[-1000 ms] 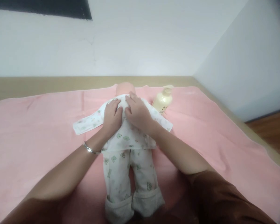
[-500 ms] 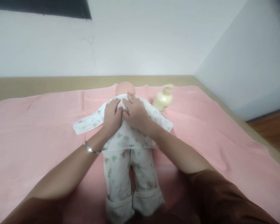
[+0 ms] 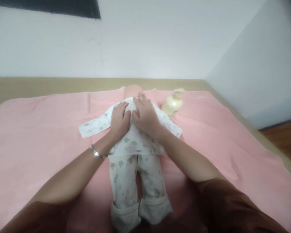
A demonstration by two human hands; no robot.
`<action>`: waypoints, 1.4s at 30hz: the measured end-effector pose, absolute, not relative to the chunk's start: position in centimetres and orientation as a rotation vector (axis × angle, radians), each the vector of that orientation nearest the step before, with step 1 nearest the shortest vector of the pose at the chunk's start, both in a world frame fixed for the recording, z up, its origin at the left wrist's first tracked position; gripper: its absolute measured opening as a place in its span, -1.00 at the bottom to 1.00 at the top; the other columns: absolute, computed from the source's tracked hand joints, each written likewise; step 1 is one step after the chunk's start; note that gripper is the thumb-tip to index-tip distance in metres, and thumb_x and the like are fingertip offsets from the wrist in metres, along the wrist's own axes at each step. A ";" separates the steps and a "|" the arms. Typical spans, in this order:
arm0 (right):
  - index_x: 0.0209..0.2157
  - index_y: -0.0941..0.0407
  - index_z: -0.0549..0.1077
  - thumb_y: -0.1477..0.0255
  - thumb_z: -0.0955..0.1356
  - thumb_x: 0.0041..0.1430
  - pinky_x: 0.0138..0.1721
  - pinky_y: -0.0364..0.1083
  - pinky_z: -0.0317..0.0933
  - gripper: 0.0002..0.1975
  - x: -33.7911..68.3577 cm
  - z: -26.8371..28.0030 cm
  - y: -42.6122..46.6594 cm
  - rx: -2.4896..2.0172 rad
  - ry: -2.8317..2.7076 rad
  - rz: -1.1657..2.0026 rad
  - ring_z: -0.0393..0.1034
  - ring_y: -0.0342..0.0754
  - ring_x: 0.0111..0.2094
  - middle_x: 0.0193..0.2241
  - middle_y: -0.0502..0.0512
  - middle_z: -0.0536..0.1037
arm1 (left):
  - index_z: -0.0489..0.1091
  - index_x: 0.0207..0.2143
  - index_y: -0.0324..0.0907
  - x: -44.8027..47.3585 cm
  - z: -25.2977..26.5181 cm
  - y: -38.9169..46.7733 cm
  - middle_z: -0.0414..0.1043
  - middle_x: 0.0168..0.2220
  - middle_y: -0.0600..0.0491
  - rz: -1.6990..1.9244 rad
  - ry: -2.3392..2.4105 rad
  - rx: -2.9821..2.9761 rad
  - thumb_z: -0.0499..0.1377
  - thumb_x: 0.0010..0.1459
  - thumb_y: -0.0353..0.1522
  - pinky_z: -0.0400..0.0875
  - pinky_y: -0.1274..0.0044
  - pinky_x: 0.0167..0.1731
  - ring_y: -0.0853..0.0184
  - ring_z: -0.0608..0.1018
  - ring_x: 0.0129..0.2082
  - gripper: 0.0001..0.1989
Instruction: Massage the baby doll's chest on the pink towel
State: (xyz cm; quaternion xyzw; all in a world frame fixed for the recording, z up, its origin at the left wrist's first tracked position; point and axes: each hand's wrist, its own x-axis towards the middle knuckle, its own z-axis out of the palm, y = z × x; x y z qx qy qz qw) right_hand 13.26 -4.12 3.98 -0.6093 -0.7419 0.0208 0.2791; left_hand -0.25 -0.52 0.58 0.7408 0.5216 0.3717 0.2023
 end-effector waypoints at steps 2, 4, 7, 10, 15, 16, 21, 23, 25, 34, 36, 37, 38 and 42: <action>0.27 0.32 0.27 0.49 0.14 0.34 0.39 0.30 -0.06 -0.49 13.0 3.8 -4.2 -1.656 -2.060 0.100 -0.01 0.25 0.42 0.36 0.40 0.20 | 0.39 0.15 -0.24 -0.3 0.5 -0.5 0.38 0.24 -0.11 1.049 1.440 2.079 -0.07 0.23 -0.28 0.18 0.23 0.37 0.14 0.35 0.29 -0.49; 0.28 0.33 0.26 0.46 0.13 0.36 0.38 0.28 -0.02 -0.48 13.0 4.3 -4.5 -1.632 -2.075 0.127 0.02 0.25 0.41 0.35 0.41 0.20 | 0.39 0.15 -0.24 -0.3 0.5 -0.5 0.38 0.24 -0.10 1.060 1.429 2.077 -0.08 0.22 -0.27 0.18 0.23 0.37 0.15 0.36 0.28 -0.48; 0.31 0.31 0.23 0.49 0.13 0.33 0.38 0.26 0.01 -0.45 13.2 5.5 -5.1 -1.574 -2.037 0.111 -0.02 0.23 0.42 0.38 0.37 0.15 | 0.39 0.15 -0.22 -0.3 0.5 -0.6 0.37 0.25 -0.09 1.059 1.427 2.065 -0.07 0.21 -0.28 0.19 0.20 0.36 0.14 0.36 0.28 -0.48; 0.30 0.30 0.24 0.52 0.14 0.31 0.38 0.27 0.01 -0.45 13.1 5.6 -5.3 -1.573 -2.039 0.065 -0.03 0.23 0.43 0.39 0.36 0.13 | 0.39 0.15 -0.23 -0.2 0.6 -0.6 0.37 0.25 -0.10 1.054 1.429 2.069 -0.07 0.21 -0.29 0.19 0.19 0.36 0.13 0.35 0.28 -0.48; 0.28 0.33 0.28 0.49 0.11 0.38 0.39 0.28 -0.07 -0.49 12.3 3.7 -5.0 -1.663 -2.148 0.051 0.02 0.27 0.40 0.35 0.40 0.20 | 0.40 0.12 -0.25 -0.2 0.5 -0.4 0.39 0.23 -0.12 1.067 1.412 2.085 -0.08 0.24 -0.28 0.17 0.24 0.38 0.16 0.37 0.27 -0.50; 0.29 0.32 0.27 0.49 0.10 0.39 0.39 0.28 -0.08 -0.49 12.3 3.6 -5.0 -1.664 -2.161 0.061 0.03 0.27 0.40 0.35 0.40 0.21 | 0.40 0.12 -0.24 -0.3 0.5 -0.4 0.39 0.23 -0.12 1.069 1.415 2.080 -0.08 0.24 -0.28 0.18 0.23 0.37 0.15 0.37 0.27 -0.50; 0.29 0.28 0.27 0.50 0.15 0.32 0.35 0.31 0.02 -0.47 13.5 5.7 -4.9 -1.594 -2.110 0.065 0.02 0.26 0.40 0.38 0.37 0.15 | 0.39 0.14 -0.15 -0.4 0.5 -0.6 0.37 0.26 -0.05 1.072 1.442 2.037 -0.05 0.22 -0.28 0.20 0.19 0.36 0.13 0.36 0.28 -0.52; 0.31 0.21 0.24 0.51 0.14 0.31 0.37 0.35 -0.03 -0.45 14.8 7.0 -4.8 -1.564 -2.038 -0.036 -0.08 0.23 0.44 0.41 0.29 0.10 | 0.39 0.14 -0.14 -0.3 0.5 -0.7 0.36 0.27 -0.02 1.057 1.464 2.037 -0.04 0.22 -0.28 0.18 0.20 0.38 0.13 0.34 0.30 -0.52; 0.34 0.13 0.19 0.48 0.11 0.34 0.38 0.40 -0.12 -0.45 16.6 8.3 -4.6 -1.551 -1.967 -0.161 -0.18 0.22 0.46 0.42 0.21 0.06 | 0.39 0.14 -0.15 -0.3 0.6 -0.7 0.35 0.27 -0.02 1.044 1.478 2.041 -0.05 0.22 -0.29 0.16 0.20 0.39 0.14 0.34 0.30 -0.52; 0.40 0.08 0.00 0.05 0.10 0.38 0.38 0.47 -0.29 -0.31 25.1 10.4 -3.0 -1.867 -1.640 -0.309 -0.38 0.35 0.48 0.46 0.24 -0.10 | 0.40 0.15 -0.22 -0.2 0.8 -0.7 0.37 0.25 -0.08 1.068 1.439 2.003 -0.04 0.20 -0.27 0.16 0.20 0.38 0.10 0.35 0.29 -0.48; 0.34 0.15 0.13 0.03 0.07 0.39 0.38 0.46 -0.28 -0.33 25.2 10.1 -2.9 -1.897 -1.701 -0.240 -0.14 0.34 0.44 0.38 0.33 0.15 | 0.40 0.15 -0.22 -0.2 0.8 -0.6 0.37 0.25 -0.08 1.069 1.435 2.002 -0.04 0.20 -0.27 0.16 0.20 0.38 0.10 0.35 0.29 -0.47; 0.27 0.18 0.25 0.04 0.04 0.41 0.39 0.43 -0.28 -0.35 25.0 10.0 -2.8 -1.897 -1.748 -0.201 0.05 0.32 0.38 0.27 0.36 0.32 | 0.40 0.15 -0.22 -0.3 0.9 -0.6 0.36 0.26 -0.09 1.064 1.434 2.006 -0.05 0.20 -0.27 0.15 0.20 0.39 0.10 0.34 0.30 -0.47; 0.16 0.19 0.36 0.06 0.02 0.42 0.41 0.40 -0.28 -0.37 24.7 9.8 -2.8 -1.898 -1.783 -0.168 0.25 0.27 0.27 0.12 0.35 0.47 | 0.39 0.16 -0.22 -0.3 1.1 -0.6 0.35 0.26 -0.10 1.047 1.435 2.013 -0.05 0.20 -0.27 0.13 0.19 0.39 0.09 0.33 0.31 -0.47; -0.37 0.13 0.45 0.14 -0.02 0.45 0.38 0.32 -0.13 -0.40 23.6 9.8 -2.7 -1.973 -1.738 -0.112 0.52 0.12 -0.18 -0.38 0.19 0.56 | 0.28 0.26 -0.25 0.2 2.8 -1.5 0.12 0.40 -0.12 0.894 1.455 1.951 0.02 0.18 -0.24 -0.12 0.08 0.45 -0.01 0.07 0.45 -0.39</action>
